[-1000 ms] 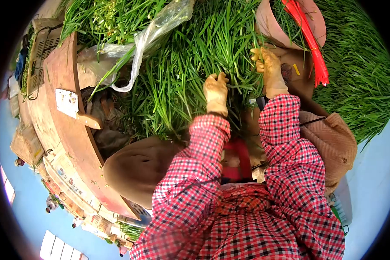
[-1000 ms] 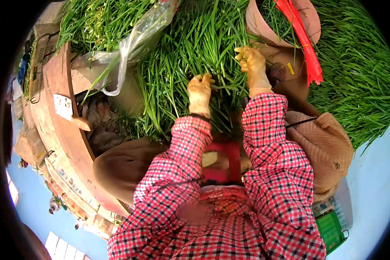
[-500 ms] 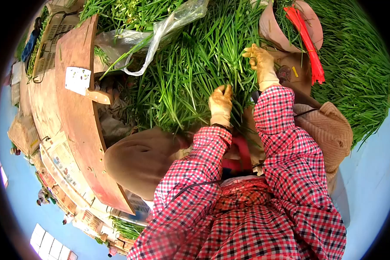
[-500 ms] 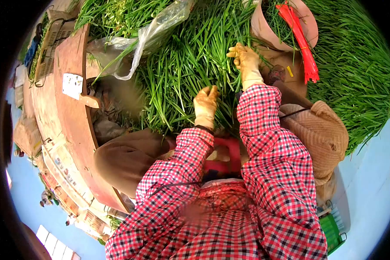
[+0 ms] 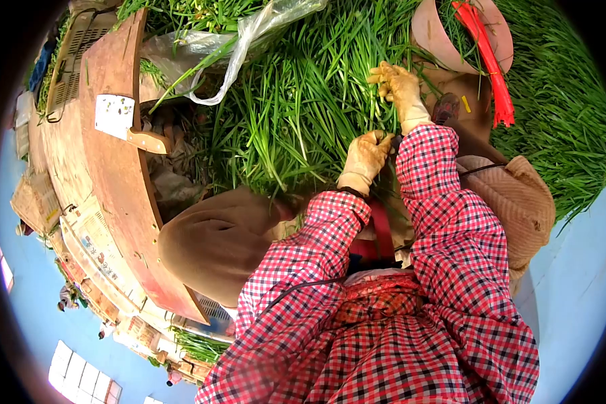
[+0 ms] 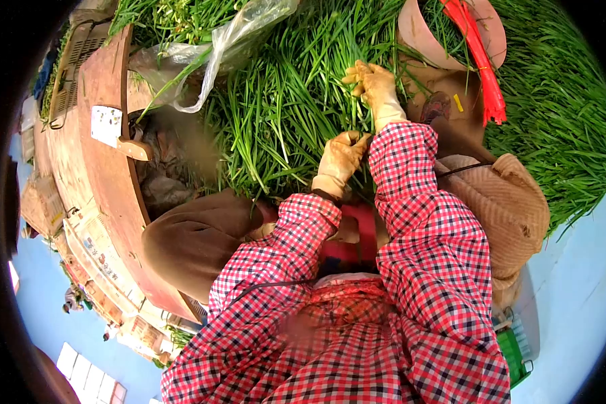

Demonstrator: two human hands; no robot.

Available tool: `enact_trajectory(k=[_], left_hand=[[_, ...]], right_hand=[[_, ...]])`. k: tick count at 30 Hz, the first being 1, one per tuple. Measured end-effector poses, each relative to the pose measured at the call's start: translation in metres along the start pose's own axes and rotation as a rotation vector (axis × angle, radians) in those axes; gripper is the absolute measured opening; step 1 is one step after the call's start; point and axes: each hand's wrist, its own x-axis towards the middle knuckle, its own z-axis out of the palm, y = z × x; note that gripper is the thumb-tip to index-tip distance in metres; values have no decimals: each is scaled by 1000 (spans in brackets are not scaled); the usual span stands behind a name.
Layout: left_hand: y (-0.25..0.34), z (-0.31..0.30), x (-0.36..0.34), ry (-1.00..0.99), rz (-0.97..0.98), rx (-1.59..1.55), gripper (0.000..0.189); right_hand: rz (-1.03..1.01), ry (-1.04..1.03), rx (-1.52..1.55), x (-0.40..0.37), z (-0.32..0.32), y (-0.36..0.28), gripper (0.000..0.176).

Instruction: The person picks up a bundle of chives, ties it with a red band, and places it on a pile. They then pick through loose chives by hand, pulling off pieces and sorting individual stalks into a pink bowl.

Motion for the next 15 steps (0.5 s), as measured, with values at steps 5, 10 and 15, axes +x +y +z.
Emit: enact_trajectory(k=[5, 10, 15], left_hand=[[8, 1, -6, 60, 71, 60, 23], [-36, 29, -7, -172, 280, 763, 28], [37, -28, -11, -415, -244, 925, 67]], right_hand=[[-108, 25, 25, -11, -22, -34, 30], [-77, 1, 5, -6, -26, -28, 41], [-77, -19, 96, -4, -15, -20, 35]])
